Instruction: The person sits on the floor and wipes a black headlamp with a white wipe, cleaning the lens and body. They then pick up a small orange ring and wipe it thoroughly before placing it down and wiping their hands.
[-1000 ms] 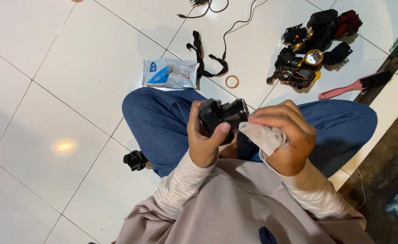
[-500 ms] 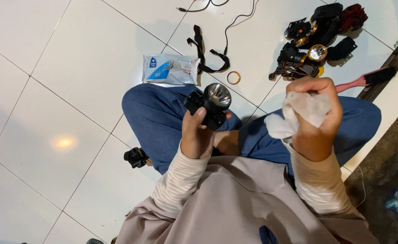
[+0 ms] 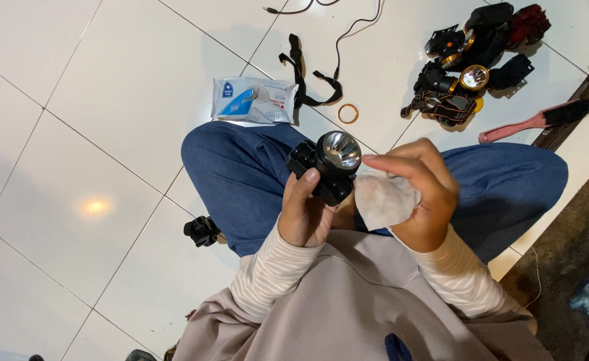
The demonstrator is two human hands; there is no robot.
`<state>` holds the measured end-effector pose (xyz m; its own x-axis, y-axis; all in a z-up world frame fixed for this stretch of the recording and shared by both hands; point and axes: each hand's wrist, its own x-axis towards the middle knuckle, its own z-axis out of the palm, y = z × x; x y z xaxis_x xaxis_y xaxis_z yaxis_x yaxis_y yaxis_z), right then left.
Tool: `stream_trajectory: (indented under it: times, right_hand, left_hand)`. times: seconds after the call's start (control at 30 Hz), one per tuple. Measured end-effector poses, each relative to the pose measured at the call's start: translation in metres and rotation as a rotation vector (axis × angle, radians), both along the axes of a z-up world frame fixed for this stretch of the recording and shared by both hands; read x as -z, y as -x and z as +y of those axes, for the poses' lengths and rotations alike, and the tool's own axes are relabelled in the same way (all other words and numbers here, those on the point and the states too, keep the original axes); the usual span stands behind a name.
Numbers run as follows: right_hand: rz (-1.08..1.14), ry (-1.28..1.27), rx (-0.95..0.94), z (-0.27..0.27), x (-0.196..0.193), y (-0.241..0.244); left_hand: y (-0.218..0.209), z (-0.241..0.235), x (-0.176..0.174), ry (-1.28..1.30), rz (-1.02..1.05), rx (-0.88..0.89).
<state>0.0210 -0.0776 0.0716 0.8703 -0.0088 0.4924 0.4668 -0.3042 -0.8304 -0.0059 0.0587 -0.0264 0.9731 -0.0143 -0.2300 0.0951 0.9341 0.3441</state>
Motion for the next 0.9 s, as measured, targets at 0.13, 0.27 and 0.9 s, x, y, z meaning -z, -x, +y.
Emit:
stream_trajectory:
  times: [0.13,0.27,0.9]
  right_hand:
    - [-0.178,0.088,-0.011,0.002,0.004,-0.003]
    - [-0.438,0.355,0.032,-0.009,0.021,-0.003]
    - [0.119,-0.332,-0.412,-0.048,0.037,0.003]
  left_hand:
    - [-0.002,-0.001,-0.009,-0.017,-0.039,-0.039]
    - [-0.002,-0.001,-0.02,-0.156,-0.067,-0.082]
    - [-0.006,0.002,-0.045,-0.309,-0.108,-0.166]
